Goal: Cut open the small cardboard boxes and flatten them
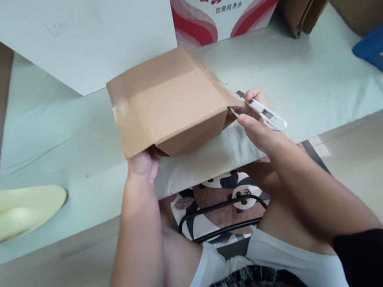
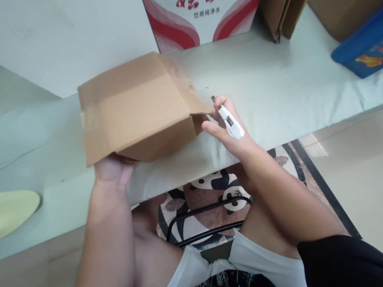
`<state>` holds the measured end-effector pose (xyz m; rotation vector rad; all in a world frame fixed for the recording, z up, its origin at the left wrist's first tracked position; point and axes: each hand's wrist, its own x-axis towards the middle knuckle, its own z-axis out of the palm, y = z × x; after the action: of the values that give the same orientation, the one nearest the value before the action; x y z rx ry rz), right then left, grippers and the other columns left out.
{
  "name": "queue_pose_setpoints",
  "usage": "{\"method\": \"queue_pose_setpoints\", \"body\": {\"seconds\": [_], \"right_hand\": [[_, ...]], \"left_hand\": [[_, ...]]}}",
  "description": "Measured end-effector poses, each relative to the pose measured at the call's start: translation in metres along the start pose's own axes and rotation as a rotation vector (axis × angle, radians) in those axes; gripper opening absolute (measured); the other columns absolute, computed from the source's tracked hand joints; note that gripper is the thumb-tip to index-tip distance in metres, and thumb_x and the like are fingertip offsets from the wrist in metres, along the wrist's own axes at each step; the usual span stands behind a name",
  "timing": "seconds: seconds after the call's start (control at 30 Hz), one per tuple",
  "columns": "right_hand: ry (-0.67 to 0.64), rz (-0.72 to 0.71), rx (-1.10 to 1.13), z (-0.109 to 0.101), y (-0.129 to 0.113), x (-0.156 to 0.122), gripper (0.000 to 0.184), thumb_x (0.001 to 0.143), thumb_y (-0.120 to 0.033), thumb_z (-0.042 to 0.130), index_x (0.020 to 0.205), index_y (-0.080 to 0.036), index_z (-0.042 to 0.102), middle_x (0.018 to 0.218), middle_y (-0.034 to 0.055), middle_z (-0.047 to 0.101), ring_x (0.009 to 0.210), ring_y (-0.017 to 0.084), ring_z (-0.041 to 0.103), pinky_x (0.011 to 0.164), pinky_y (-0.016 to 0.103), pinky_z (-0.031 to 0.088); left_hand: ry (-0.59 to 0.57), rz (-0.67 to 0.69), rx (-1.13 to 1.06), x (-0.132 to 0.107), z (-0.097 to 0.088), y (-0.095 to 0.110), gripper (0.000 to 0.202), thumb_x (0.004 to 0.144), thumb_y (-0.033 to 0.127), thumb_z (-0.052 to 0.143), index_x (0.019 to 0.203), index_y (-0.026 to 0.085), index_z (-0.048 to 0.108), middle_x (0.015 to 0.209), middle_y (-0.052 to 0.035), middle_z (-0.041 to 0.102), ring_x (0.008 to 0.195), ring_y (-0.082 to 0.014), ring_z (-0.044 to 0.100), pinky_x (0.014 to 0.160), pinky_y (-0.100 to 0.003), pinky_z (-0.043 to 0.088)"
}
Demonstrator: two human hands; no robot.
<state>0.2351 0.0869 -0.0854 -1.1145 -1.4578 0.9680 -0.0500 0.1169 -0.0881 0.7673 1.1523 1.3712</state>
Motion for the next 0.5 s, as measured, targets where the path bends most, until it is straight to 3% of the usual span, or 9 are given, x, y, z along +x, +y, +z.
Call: {"method": "queue_pose_setpoints", "body": {"seconds": [0.13,0.23,0.4,0.5], "right_hand": [[-0.017,0.015,0.036,0.0036,0.0107,-0.0001,0.068,0.081,-0.072,0.074,0.112,-0.034,0.028,0.115,0.002,0.055,0.101,0.023,0.065,0.077,0.036,0.056],[-0.03,0.038,0.049,0.0036,0.0103,-0.0013,0.069,0.08,-0.067,0.078,0.112,-0.033,0.027,0.116,0.0035,0.053,0.105,0.024,0.065,0.075,0.036,0.057],[0.121,0.036,0.041,0.0061,0.0087,-0.0004,0.075,0.074,-0.064,0.084,0.109,-0.032,0.025,0.114,0.0045,0.053,0.103,0.024,0.065,0.068,0.035,0.058],[0.25,0.071,0.068,0.0076,0.0125,0.0019,0.078,0.072,-0.063,0.087,0.109,-0.032,0.025,0.105,0.0019,0.054,0.094,0.023,0.066,0.07,0.038,0.06]], "left_hand": [[-0.027,-0.064,-0.029,-0.0015,0.0019,0.0024,0.043,0.053,0.06,0.089,0.072,0.026,0.071,0.079,-0.0081,0.073,0.094,-0.0317,0.074,0.063,-0.036,0.064],[-0.043,-0.052,-0.047,0.0,0.0036,0.0032,0.041,0.06,0.063,0.084,0.073,0.027,0.069,0.083,-0.0084,0.074,0.101,-0.0332,0.073,0.071,-0.04,0.066],[-0.071,0.245,0.007,0.0053,0.0077,0.0056,0.029,0.076,0.058,0.072,0.077,0.029,0.069,0.094,-0.005,0.077,0.125,-0.0301,0.068,0.108,-0.044,0.058],[-0.173,0.322,0.116,0.0057,0.0072,0.0074,0.036,0.072,0.063,0.075,0.074,0.027,0.07,0.089,-0.005,0.075,0.109,-0.0287,0.073,0.101,-0.041,0.06]]}}
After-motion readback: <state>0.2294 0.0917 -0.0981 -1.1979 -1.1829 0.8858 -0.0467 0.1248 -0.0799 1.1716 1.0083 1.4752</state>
